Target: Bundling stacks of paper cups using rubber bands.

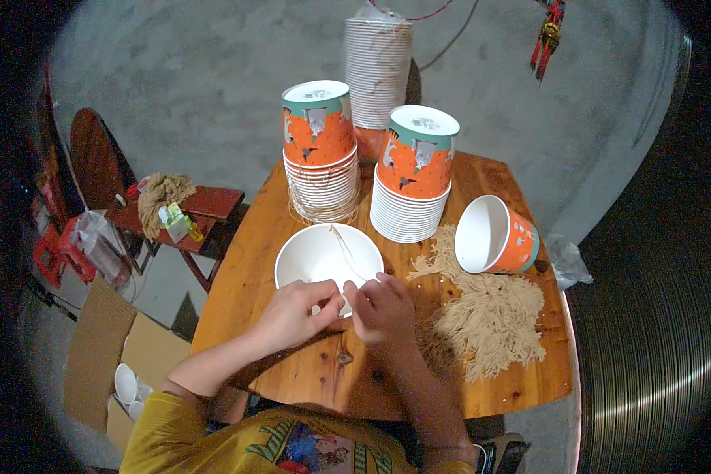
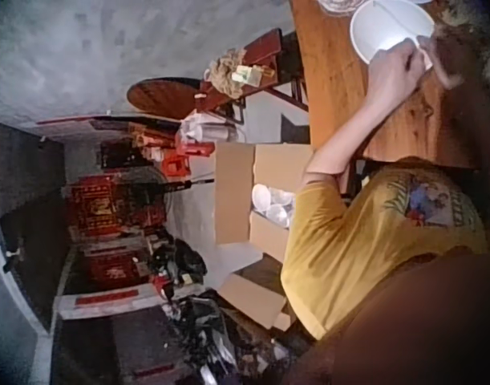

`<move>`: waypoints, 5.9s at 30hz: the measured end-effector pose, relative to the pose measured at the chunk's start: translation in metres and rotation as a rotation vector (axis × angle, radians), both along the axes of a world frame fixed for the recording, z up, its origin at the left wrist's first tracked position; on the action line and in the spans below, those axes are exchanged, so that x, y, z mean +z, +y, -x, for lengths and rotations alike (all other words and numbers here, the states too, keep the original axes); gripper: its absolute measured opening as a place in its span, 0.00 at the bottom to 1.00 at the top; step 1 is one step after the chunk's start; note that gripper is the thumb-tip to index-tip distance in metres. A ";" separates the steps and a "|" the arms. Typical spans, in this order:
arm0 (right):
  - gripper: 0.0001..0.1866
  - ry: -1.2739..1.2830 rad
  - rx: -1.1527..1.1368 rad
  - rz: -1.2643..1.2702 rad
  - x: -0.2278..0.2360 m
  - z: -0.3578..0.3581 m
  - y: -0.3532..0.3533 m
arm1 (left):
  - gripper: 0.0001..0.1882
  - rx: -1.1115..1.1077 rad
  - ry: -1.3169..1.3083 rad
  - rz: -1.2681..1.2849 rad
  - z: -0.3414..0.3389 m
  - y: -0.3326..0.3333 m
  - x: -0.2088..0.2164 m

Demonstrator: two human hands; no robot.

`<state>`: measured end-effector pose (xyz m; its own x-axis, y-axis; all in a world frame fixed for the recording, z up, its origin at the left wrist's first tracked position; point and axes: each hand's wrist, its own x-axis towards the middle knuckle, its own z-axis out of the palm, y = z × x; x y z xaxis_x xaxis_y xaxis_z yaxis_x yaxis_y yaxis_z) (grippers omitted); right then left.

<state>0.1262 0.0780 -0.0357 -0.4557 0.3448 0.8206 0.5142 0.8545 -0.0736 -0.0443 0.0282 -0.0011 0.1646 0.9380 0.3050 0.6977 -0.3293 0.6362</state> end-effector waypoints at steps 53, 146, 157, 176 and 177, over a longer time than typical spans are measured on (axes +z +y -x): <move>0.06 0.217 0.123 0.580 -0.007 -0.017 -0.011 | 0.08 -0.388 -0.228 -0.165 0.086 0.011 0.004; 0.14 -0.021 -0.494 0.162 0.054 -0.117 0.088 | 0.24 0.178 -0.099 -0.830 0.082 0.191 0.039; 0.09 -0.526 -0.531 0.189 0.045 -0.158 0.074 | 0.28 -0.435 0.339 -0.438 -0.069 0.142 -0.043; 0.12 0.241 -0.365 0.275 0.044 -0.149 0.014 | 0.08 -0.445 0.260 -0.517 -0.031 0.064 0.012; 0.12 0.384 -0.089 0.788 0.012 -0.169 0.033 | 0.08 -0.409 0.298 -0.507 -0.028 0.054 0.014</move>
